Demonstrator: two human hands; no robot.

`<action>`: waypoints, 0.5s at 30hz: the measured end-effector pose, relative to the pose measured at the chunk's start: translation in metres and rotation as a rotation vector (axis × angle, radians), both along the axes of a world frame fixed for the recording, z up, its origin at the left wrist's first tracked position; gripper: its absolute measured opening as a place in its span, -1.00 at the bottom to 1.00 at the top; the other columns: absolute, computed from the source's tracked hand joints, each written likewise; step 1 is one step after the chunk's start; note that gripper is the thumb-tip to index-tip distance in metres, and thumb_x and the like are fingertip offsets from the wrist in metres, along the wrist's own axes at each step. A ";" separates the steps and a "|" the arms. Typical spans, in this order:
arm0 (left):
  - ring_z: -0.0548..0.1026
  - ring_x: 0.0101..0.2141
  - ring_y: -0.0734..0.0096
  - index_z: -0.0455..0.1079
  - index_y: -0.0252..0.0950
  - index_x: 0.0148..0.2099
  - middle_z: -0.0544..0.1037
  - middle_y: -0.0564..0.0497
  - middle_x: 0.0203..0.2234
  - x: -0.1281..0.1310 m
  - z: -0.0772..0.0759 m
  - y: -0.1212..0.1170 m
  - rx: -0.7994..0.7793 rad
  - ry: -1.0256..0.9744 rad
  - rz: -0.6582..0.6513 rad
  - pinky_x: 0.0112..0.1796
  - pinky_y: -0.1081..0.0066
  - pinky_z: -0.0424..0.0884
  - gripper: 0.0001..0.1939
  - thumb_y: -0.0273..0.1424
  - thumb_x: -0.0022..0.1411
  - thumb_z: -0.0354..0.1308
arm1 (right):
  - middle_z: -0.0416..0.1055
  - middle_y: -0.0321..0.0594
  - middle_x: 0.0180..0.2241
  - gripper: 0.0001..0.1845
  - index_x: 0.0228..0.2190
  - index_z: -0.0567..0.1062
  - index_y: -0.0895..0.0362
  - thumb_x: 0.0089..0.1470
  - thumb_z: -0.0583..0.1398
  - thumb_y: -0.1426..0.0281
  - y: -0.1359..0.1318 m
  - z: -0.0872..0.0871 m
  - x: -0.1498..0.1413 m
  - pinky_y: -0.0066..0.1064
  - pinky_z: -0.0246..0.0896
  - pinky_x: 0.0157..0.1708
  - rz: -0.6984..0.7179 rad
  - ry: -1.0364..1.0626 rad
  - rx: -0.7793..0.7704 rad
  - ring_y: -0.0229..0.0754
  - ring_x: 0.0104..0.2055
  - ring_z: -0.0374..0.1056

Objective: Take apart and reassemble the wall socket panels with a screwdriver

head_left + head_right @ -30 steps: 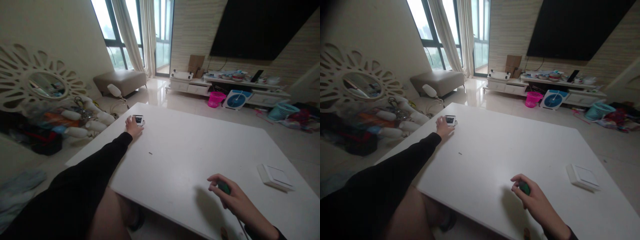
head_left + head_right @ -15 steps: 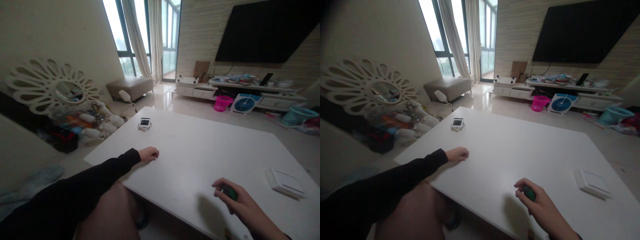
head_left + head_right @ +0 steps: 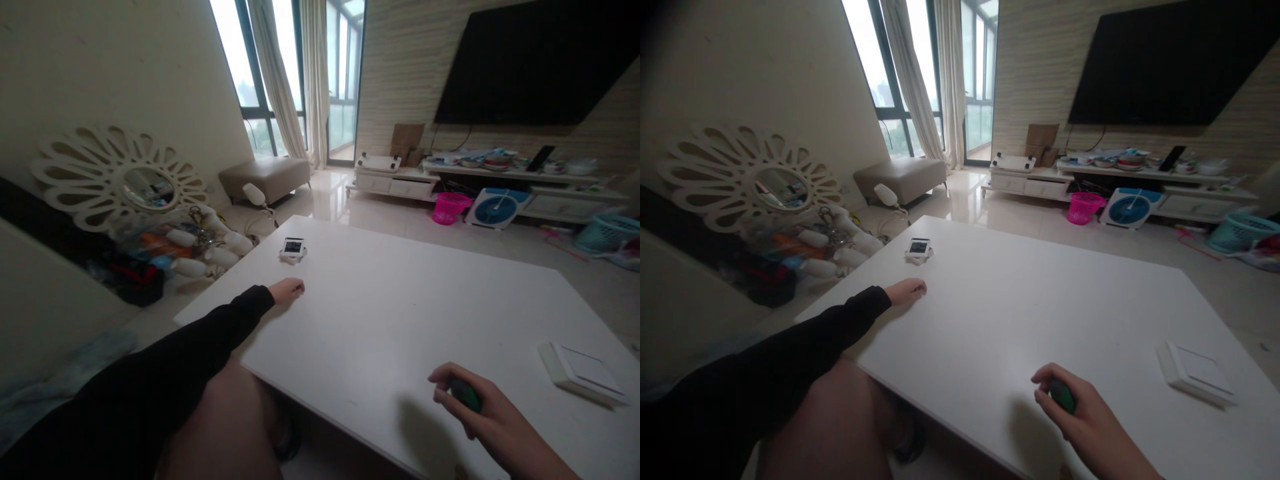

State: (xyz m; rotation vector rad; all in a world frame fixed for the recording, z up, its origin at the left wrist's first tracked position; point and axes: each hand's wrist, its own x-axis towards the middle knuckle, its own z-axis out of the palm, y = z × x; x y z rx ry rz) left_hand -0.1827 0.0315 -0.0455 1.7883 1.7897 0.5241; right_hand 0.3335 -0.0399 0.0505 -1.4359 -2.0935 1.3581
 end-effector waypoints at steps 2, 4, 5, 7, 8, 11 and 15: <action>0.53 -0.20 0.30 0.51 -0.32 -0.21 0.58 -0.04 -0.26 -0.021 0.009 0.018 0.043 -0.049 0.174 -0.09 0.29 0.49 -0.87 -0.34 0.34 0.26 | 0.50 -0.17 -0.34 -0.52 -0.21 0.57 0.08 0.19 0.19 -0.08 0.001 -0.001 -0.001 -0.41 0.28 -0.53 0.001 -0.003 0.013 -0.16 -0.41 0.35; 0.55 -0.08 0.24 0.46 -0.33 0.06 0.55 -0.10 -0.03 -0.042 0.017 0.037 0.086 -0.118 0.363 -0.05 0.15 0.55 -0.70 -0.23 0.43 0.22 | 0.52 -0.16 -0.32 -0.53 -0.22 0.59 0.07 0.18 0.20 -0.06 0.001 -0.001 -0.001 -0.41 0.28 -0.53 -0.003 -0.004 0.019 -0.13 -0.40 0.37; 0.55 -0.04 0.21 0.43 -0.32 0.13 0.53 -0.12 0.04 -0.051 0.021 0.046 0.109 -0.163 0.455 -0.03 0.12 0.56 -0.65 -0.22 0.44 0.21 | 0.53 -0.15 -0.31 -0.54 -0.22 0.60 0.06 0.17 0.21 -0.06 0.001 0.000 -0.001 -0.42 0.28 -0.53 -0.010 -0.001 0.023 -0.12 -0.38 0.39; 0.54 0.00 0.17 0.40 -0.31 0.19 0.50 -0.15 0.09 -0.064 0.026 0.062 0.156 -0.262 0.624 -0.01 0.08 0.56 -0.61 -0.23 0.43 0.22 | 0.54 -0.15 -0.31 -0.55 -0.23 0.61 0.06 0.15 0.22 -0.05 0.001 0.000 -0.001 -0.41 0.28 -0.53 -0.025 0.000 0.026 -0.10 -0.38 0.40; 0.54 0.01 0.16 0.40 -0.31 0.20 0.49 -0.15 0.10 -0.069 0.028 0.069 0.174 -0.314 0.693 -0.01 0.08 0.56 -0.60 -0.23 0.43 0.22 | 0.54 -0.15 -0.33 -0.56 -0.24 0.61 0.06 0.14 0.23 -0.05 0.001 0.000 -0.001 -0.41 0.29 -0.53 -0.029 -0.003 0.029 -0.10 -0.38 0.40; 0.54 0.01 0.16 0.39 -0.31 0.21 0.49 -0.16 0.11 -0.073 0.028 0.085 0.202 -0.467 0.834 -0.01 0.08 0.56 -0.59 -0.23 0.43 0.22 | 0.54 -0.16 -0.34 -0.55 -0.25 0.61 0.06 0.14 0.22 -0.06 0.001 -0.002 -0.001 -0.40 0.30 -0.50 -0.014 -0.029 0.042 -0.09 -0.37 0.40; 0.54 0.01 0.16 0.39 -0.31 0.21 0.49 -0.16 0.10 -0.064 0.025 0.099 0.215 -0.631 0.933 -0.01 0.07 0.55 -0.59 -0.23 0.43 0.22 | 0.56 -0.16 -0.27 -0.55 -0.22 0.60 0.04 0.19 0.20 -0.06 0.000 -0.009 0.001 -0.34 0.39 -0.31 0.017 -0.047 0.060 -0.05 -0.28 0.45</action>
